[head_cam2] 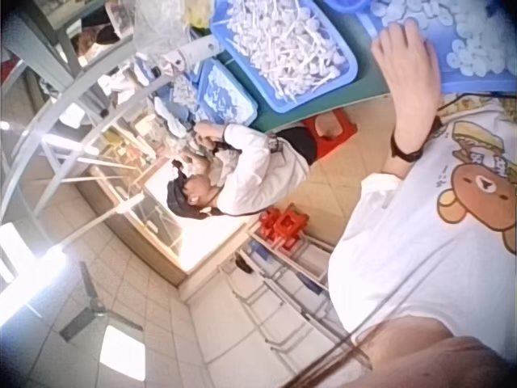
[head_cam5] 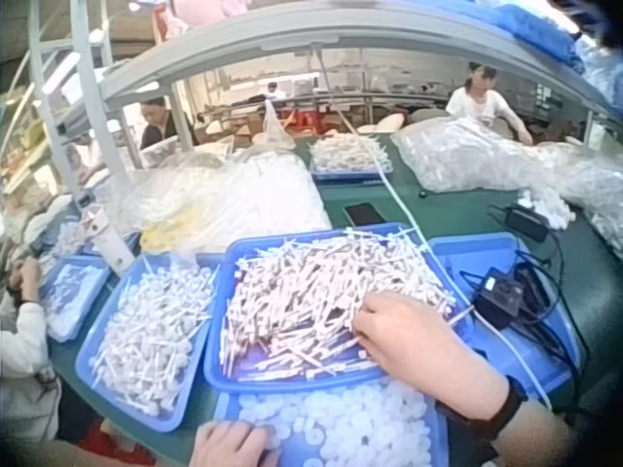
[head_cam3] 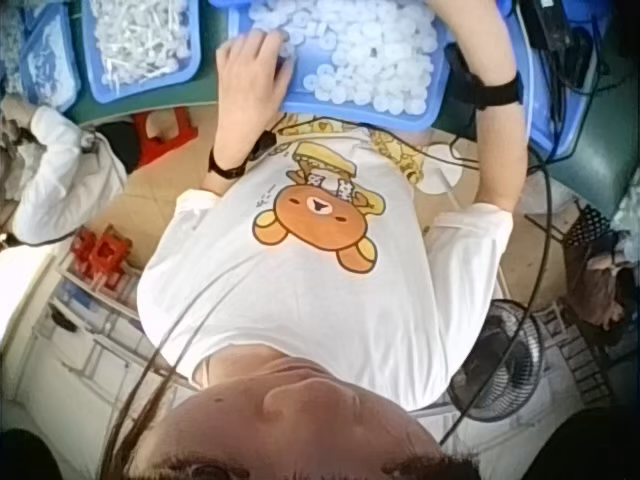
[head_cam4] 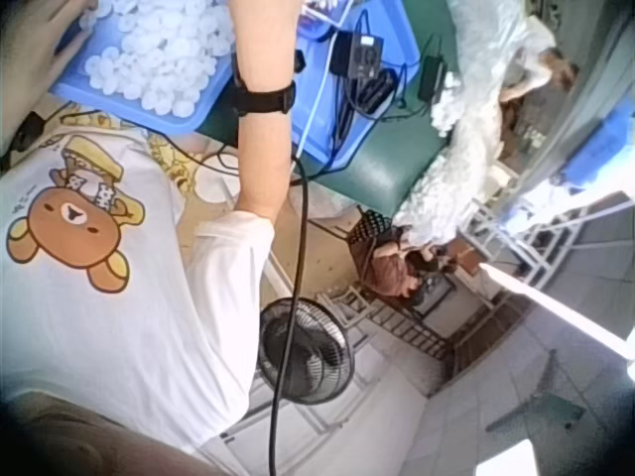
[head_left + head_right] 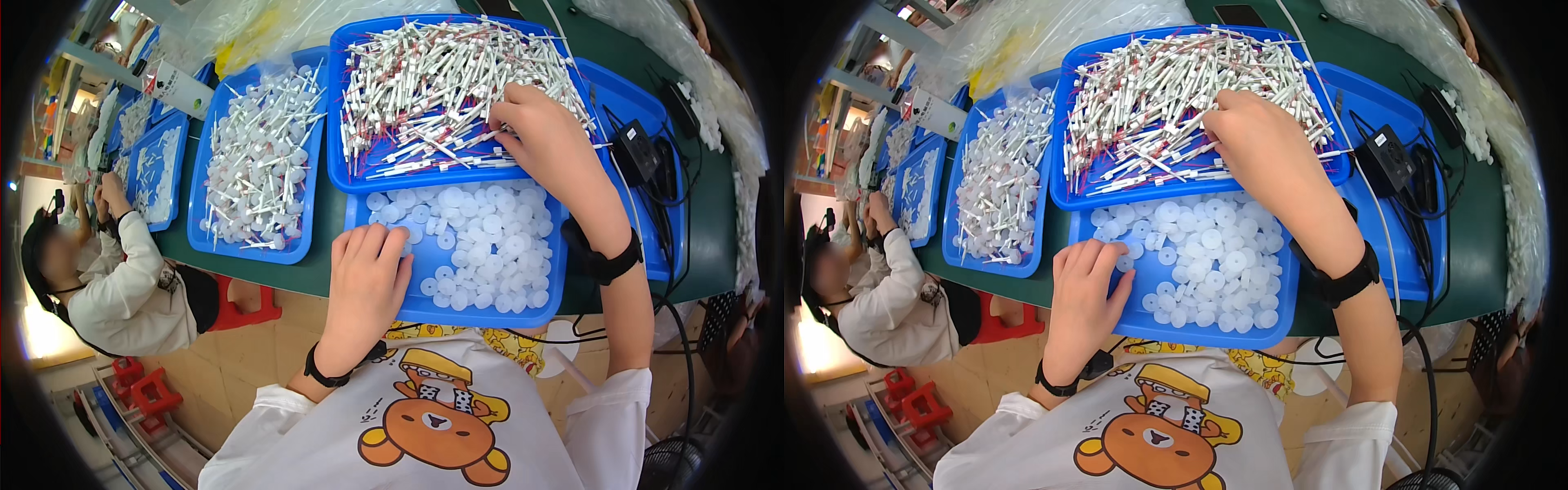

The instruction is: The person repeatedly picks a small white plastic cap and a short white rod with colored wires, inserts the rod into the cap, and places the assembled unit into a blue tray. The process continues throughout the clip with consistent hand movements.

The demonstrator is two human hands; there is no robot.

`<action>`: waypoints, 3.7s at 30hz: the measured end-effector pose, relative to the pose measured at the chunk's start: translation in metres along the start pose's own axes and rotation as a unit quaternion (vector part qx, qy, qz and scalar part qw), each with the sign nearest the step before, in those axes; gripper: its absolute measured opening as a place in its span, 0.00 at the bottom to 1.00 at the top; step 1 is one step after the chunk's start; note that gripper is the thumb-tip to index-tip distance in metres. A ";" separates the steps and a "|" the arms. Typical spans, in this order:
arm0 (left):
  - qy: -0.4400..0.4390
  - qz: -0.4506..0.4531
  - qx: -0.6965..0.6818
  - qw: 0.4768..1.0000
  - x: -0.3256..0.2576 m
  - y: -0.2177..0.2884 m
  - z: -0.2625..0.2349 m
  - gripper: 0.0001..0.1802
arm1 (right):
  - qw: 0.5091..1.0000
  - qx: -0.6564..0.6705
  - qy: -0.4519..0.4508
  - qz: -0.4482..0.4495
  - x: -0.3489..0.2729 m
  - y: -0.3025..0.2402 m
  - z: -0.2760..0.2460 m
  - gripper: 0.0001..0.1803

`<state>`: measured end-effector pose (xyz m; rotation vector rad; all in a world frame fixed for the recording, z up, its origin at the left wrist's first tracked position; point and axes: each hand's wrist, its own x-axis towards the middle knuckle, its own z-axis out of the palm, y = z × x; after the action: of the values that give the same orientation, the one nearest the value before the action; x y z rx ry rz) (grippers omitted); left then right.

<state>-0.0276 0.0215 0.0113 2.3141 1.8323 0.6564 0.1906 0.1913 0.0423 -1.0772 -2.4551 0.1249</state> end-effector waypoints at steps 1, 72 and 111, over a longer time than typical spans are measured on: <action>0.002 0.003 0.002 1.000 0.000 0.000 0.000 0.18 | 1.000 -0.002 -0.007 0.001 0.000 0.000 0.000 0.08; -0.103 -0.036 -0.737 0.667 -0.001 0.033 -0.007 0.21 | 0.910 0.397 0.113 0.027 -0.109 -0.110 -0.045 0.16; 0.072 0.001 -0.333 0.940 0.002 0.005 -0.038 0.19 | 0.767 0.538 -0.014 0.348 -0.142 -0.123 -0.060 0.12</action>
<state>-0.0378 0.0159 0.0478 1.8452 1.3505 1.2424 0.2178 -0.0009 0.0756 -1.2575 -1.3596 1.5463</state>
